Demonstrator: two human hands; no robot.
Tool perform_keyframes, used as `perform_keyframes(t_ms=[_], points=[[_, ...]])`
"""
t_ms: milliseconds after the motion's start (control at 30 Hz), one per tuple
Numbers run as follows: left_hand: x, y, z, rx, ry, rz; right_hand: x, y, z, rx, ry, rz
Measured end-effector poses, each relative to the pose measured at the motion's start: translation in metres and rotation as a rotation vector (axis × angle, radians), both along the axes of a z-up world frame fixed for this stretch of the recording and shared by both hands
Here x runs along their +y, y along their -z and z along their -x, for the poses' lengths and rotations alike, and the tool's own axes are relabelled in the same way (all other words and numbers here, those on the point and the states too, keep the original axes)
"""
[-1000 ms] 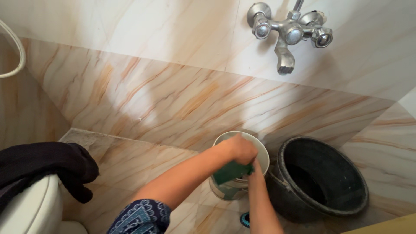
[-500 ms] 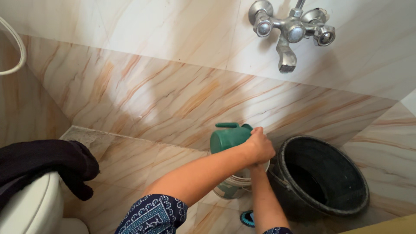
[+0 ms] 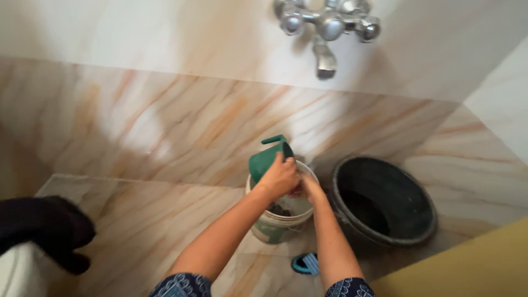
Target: The person washes a patterned cloth in a bucket of soapy water, scrubs it by hand, and rinses it using water from a faucet.
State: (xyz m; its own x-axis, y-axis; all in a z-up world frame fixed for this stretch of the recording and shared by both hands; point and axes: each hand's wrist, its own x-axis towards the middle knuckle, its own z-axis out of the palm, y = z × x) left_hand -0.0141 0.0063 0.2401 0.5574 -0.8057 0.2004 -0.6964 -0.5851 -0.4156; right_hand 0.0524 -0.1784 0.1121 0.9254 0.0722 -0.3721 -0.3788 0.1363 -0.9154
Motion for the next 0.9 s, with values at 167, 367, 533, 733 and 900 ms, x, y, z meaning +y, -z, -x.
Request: perform_keyframes(t_ms=[167,367,533,733,900], points=[[0.010,0.018,0.012,-0.157,0.062,0.428,-0.063,-0.001,-0.016,-0.203,0.123,0.171],[0.018,0.088,0.018,0.298,-0.187,0.411,-0.182,-0.033,0.013,-0.319,0.405,0.205],[0.014,0.158,0.013,0.509,-0.281,0.400,-0.268,-0.022,0.032,-0.300,0.655,0.353],[0.000,0.150,0.022,0.792,-0.488,0.188,-0.308,0.015,0.024,-0.053,0.563,0.789],[0.003,0.147,-0.004,0.847,-0.272,-0.011,-0.308,0.038,-0.008,0.254,0.055,1.172]])
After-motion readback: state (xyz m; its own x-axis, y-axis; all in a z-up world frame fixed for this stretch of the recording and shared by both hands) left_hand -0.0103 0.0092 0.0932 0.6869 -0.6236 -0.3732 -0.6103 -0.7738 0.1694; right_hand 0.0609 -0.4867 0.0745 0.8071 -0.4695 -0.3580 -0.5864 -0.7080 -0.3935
